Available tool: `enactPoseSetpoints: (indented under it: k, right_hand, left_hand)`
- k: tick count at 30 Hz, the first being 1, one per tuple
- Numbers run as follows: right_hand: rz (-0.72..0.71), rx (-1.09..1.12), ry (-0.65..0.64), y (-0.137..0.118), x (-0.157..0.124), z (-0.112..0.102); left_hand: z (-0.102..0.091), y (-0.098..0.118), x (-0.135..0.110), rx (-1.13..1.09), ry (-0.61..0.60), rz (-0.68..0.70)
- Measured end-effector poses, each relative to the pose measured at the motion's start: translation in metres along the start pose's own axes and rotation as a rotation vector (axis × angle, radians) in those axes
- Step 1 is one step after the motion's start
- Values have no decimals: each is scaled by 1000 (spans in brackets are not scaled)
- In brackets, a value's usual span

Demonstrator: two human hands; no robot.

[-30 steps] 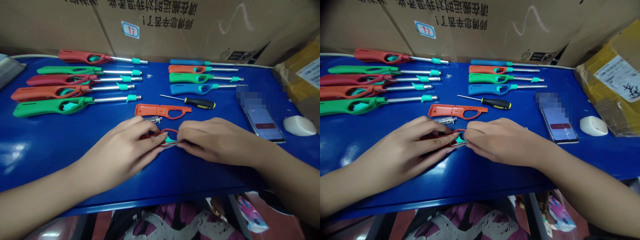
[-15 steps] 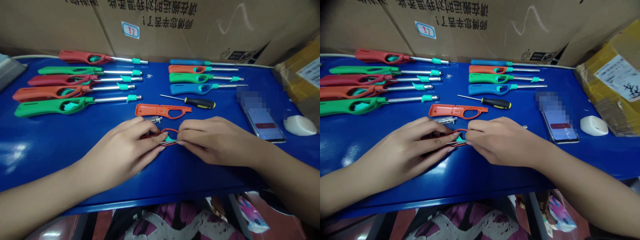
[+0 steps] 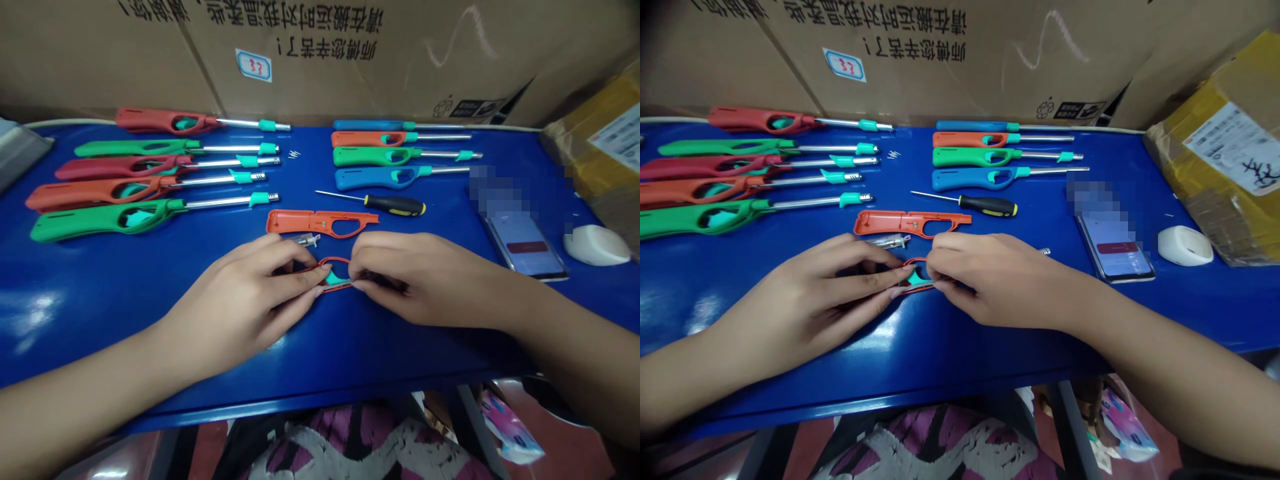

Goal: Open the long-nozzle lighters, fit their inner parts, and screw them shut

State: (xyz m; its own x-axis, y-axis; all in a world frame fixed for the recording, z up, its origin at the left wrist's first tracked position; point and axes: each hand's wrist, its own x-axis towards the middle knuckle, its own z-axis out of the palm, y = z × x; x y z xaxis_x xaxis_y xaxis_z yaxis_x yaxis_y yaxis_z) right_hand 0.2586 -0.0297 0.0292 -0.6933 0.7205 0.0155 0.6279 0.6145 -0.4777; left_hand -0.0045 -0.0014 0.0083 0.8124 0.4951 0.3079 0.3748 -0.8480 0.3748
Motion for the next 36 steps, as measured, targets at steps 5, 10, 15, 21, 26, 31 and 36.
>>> enactPoseSetpoints:
  k: [5, 10, 15, 21, 26, 31, 36]
  right_hand:
    - [-22, -48, -13, 2, -3, -3]
    - [-50, -87, 20, 3, -3, -2]
    - [-49, -63, 13, 6, -2, -1]
    - [-9, -82, -17, 2, -2, -2]
    - [7, -56, -8, 2, -2, -3]
    - [13, -162, 23, 3, -2, -2]
    - [5, -206, 41, 1, -2, 0]
  left_hand:
    - [-7, 0, 0, 131, -21, 115]
    - [-12, 1, -2, 216, -59, 180]
    - [-12, -1, -3, 200, -44, 185]
    - [-11, -2, -4, 171, -30, 171]
    - [-10, -3, -3, 125, -4, 130]
    - [-25, -13, 4, 166, 53, 25]
    - [-33, -27, 7, 187, 50, -135]
